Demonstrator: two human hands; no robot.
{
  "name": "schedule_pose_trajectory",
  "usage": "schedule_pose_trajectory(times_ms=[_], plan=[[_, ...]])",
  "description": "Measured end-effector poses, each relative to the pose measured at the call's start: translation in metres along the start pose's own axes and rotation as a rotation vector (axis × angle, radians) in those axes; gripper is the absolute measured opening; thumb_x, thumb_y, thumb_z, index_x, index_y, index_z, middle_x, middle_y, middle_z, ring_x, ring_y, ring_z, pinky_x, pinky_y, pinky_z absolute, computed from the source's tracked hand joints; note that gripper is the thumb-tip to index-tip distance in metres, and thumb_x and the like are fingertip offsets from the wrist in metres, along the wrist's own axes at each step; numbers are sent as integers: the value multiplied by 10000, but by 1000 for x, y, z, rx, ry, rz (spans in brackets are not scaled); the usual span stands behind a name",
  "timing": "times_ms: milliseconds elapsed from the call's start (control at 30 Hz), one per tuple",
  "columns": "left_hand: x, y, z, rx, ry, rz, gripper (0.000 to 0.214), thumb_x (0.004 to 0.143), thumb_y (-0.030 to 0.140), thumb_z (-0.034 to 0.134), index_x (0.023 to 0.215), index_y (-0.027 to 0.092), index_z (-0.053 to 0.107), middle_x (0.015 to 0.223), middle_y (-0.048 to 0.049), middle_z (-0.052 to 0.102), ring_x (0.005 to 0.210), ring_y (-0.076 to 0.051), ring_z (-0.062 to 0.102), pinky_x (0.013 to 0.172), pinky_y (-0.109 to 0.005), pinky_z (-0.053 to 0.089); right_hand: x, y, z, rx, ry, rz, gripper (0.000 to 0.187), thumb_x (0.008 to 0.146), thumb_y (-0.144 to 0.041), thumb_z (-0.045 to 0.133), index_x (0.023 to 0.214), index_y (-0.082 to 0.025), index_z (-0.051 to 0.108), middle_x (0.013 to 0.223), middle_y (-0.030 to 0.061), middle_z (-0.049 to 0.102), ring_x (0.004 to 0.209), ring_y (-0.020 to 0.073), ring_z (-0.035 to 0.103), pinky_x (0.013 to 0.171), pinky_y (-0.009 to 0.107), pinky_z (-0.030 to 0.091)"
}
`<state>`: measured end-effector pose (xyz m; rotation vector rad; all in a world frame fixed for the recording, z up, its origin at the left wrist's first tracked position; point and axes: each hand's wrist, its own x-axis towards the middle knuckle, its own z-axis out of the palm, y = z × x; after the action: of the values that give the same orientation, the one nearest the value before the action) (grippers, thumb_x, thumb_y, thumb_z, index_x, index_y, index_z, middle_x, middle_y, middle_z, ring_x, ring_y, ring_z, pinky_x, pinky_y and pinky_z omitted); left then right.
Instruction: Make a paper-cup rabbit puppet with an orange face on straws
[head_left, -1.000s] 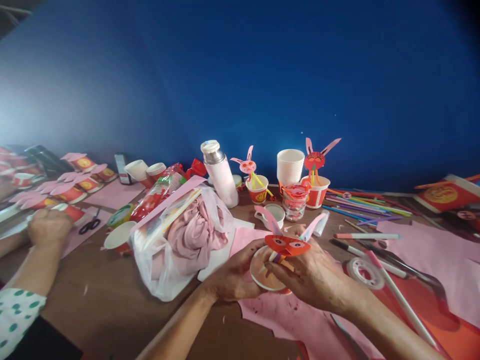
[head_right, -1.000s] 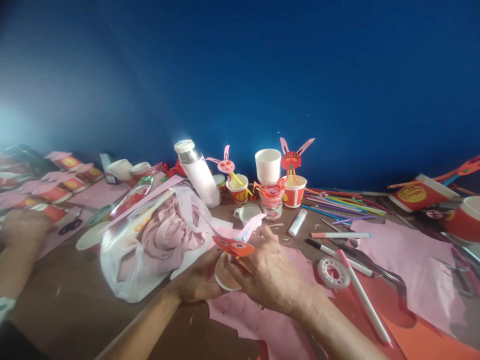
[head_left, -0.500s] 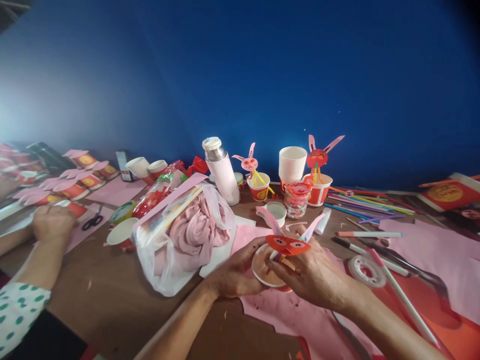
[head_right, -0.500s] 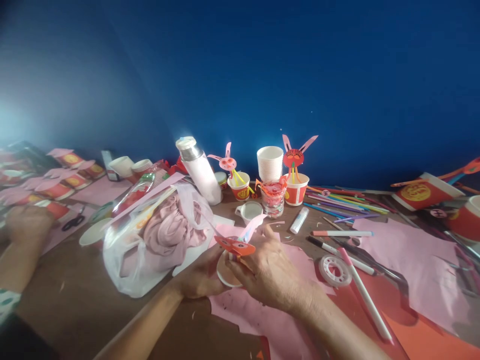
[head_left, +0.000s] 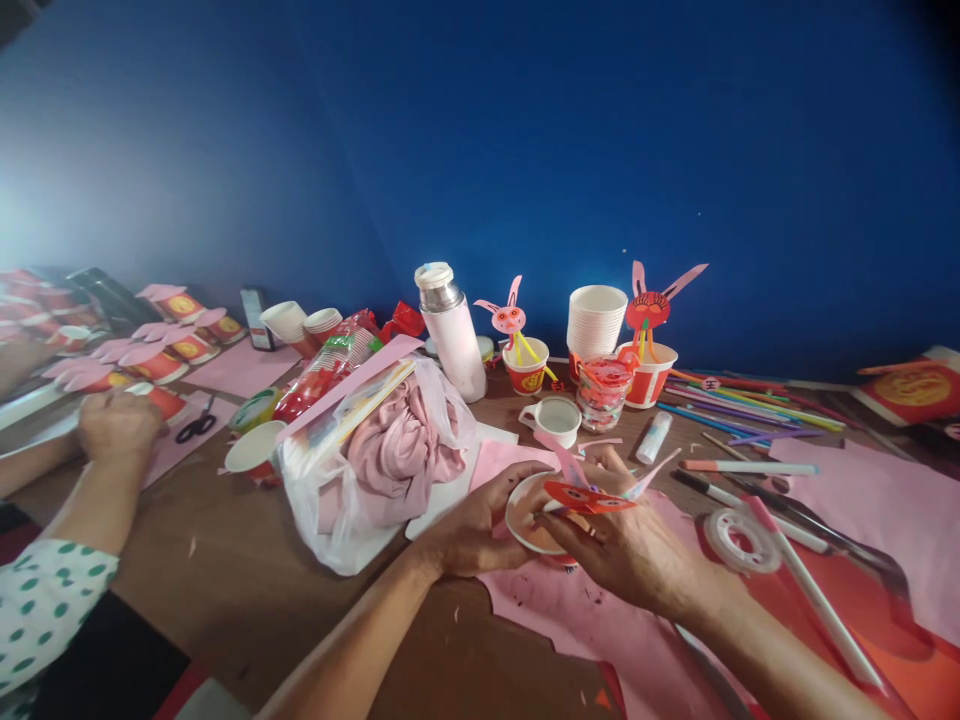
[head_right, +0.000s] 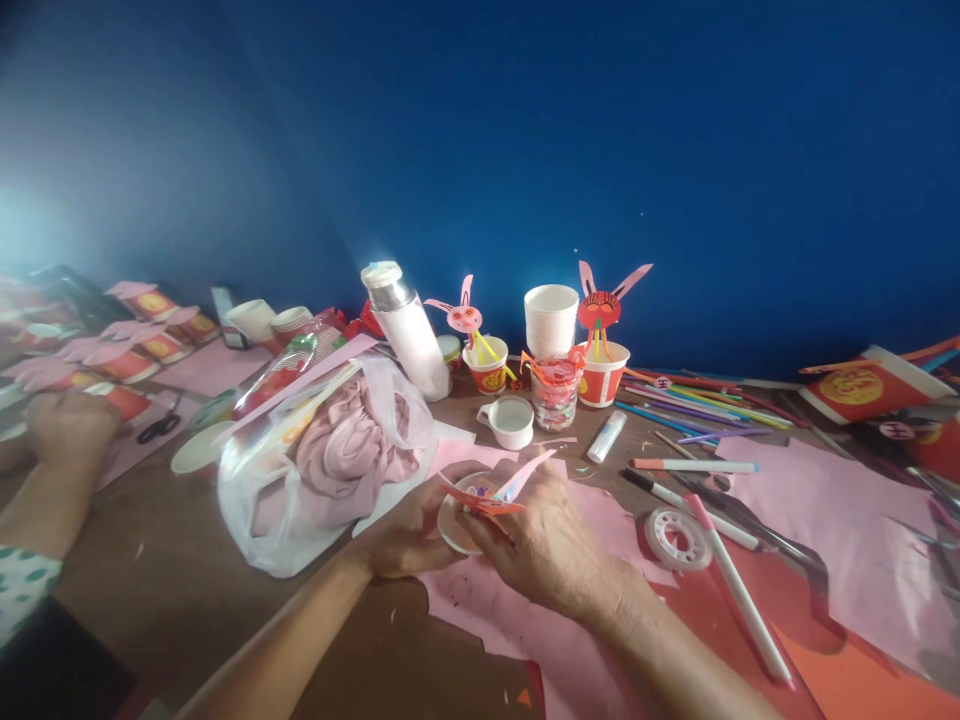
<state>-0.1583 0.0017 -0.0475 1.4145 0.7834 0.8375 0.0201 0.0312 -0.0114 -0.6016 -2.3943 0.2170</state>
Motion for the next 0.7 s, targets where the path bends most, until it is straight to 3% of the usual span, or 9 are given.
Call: schedule_pose_trajectory(times_ms=[200,467,700], plan=[[0,2,1,16,6,-21,604,698,132,657,1226,235,381,1212,-75,514,1085,-211,499,891,-342,401,-2,1,4,-16,10,-14,298,872,-160,354,694,-185,591,670,20,590,606,148,461,610,306,334],[2,0,0,26,38,-23,657,661,130,693,1228,211,371,1193,-96,522,1088,-230,500,910,-381,391,-6,4,7,-69,96,-29,279,858,-158,383,673,-186,591,596,0,585,561,136,469,655,312,346],[1,14,5,32,15,35,622,686,135,673,1246,179,407,1218,-118,533,1112,-253,496,905,-381,404,-5,5,3,-55,-2,79,254,843,-266,450,659,-197,611,597,20,622,598,173,534,631,328,403]])
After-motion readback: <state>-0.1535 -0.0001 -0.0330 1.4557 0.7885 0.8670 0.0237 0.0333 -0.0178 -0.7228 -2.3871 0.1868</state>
